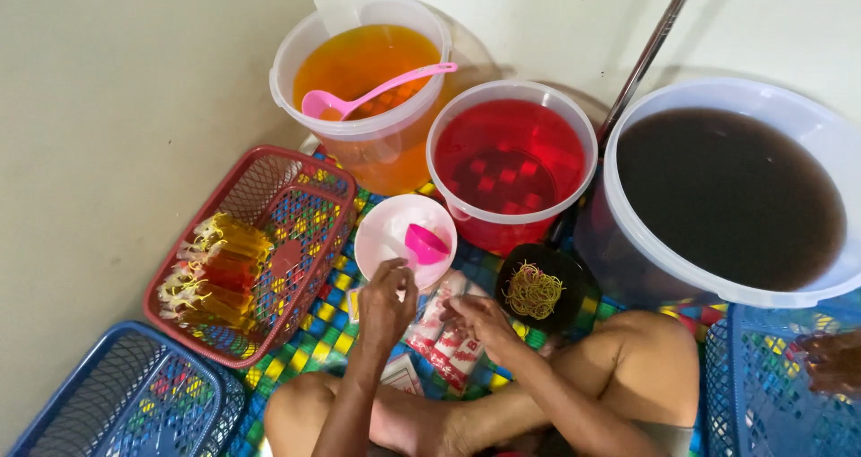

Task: Filling small plastic bags with flavored liquid and tying them with rubber bands to make ice cream sticks.

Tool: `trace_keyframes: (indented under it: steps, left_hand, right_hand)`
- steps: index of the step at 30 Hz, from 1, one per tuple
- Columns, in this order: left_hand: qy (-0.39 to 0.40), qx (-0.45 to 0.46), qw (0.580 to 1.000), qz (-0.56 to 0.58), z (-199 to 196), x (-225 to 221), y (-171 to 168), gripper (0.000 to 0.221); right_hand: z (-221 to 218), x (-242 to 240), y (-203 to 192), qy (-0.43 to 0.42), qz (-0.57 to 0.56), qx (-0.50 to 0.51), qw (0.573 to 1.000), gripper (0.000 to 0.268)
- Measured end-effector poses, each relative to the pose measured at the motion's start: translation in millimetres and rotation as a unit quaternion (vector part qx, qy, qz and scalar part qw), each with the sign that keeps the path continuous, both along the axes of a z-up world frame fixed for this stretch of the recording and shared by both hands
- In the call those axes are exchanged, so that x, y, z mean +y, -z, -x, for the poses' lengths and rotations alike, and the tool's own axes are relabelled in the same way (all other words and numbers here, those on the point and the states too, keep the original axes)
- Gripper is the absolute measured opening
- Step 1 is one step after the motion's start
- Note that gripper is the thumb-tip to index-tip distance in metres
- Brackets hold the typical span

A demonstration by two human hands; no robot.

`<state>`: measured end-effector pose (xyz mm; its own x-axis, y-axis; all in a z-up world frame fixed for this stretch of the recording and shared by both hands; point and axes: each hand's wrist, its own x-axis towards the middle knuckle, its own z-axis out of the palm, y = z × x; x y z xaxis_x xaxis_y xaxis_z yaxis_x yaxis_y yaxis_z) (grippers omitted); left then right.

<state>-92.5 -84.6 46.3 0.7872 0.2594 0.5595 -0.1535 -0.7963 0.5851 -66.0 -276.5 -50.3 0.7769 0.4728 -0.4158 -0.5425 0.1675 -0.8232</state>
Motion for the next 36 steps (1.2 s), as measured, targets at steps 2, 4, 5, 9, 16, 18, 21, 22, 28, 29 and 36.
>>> trace_keyframes:
  steps: [2,4,5,9,16,18,21,22,28,29,36]
  left_hand:
    - [0.028,0.002,0.995,-0.099,30.3,-21.0,4.1,0.007]
    - [0.120,0.047,0.982,-0.137,60.3,-40.6,2.3,0.024]
    - [0.114,0.047,0.983,-0.135,69.5,-42.7,6.1,0.024]
    - [0.128,0.070,0.981,-0.131,105.5,-49.2,14.0,0.011]
    - [0.033,0.019,0.966,0.256,140.5,-50.6,-41.1,0.020]
    - [0.020,-0.004,0.913,0.408,130.0,-39.1,-27.1,0.027]
    - [0.017,-0.014,0.815,0.579,112.4,-26.7,-15.5,0.036]
    - [0.027,0.003,0.791,0.611,105.3,-23.6,-12.9,0.038]
    - [0.015,0.005,0.855,0.518,93.2,-31.1,-20.0,0.007]
    - [0.013,0.006,0.855,0.518,92.6,-23.1,-22.7,0.007]
    - [-0.100,-0.078,0.833,0.539,101.1,24.8,-37.3,0.003]
  right_hand:
    - [-9.0,16.3,-25.8,0.013,-0.058,0.047,0.997,0.041]
    - [-19.6,28.4,-45.9,-0.024,-0.141,0.074,0.987,0.033]
    - [-19.9,32.2,-44.8,-0.030,-0.139,0.075,0.987,0.033]
    - [-10.3,42.1,-47.7,-0.087,-0.092,-0.041,0.991,0.022]
    - [22.1,27.0,-85.0,-0.084,-0.113,-0.069,0.988,0.015]
    - [29.0,22.6,-95.7,-0.088,-0.111,-0.087,0.986,0.015]
    - [39.3,19.7,-114.2,-0.099,-0.113,-0.112,0.982,0.016]
    - [42.0,19.0,-120.6,-0.105,-0.115,-0.117,0.981,0.015]
    - [51.7,22.4,-103.4,-0.111,-0.077,-0.155,0.979,0.016]
    - [51.8,21.1,-95.0,-0.111,-0.077,-0.153,0.979,0.016]
    - [51.8,4.6,-63.1,-0.151,-0.054,-0.145,0.976,0.013]
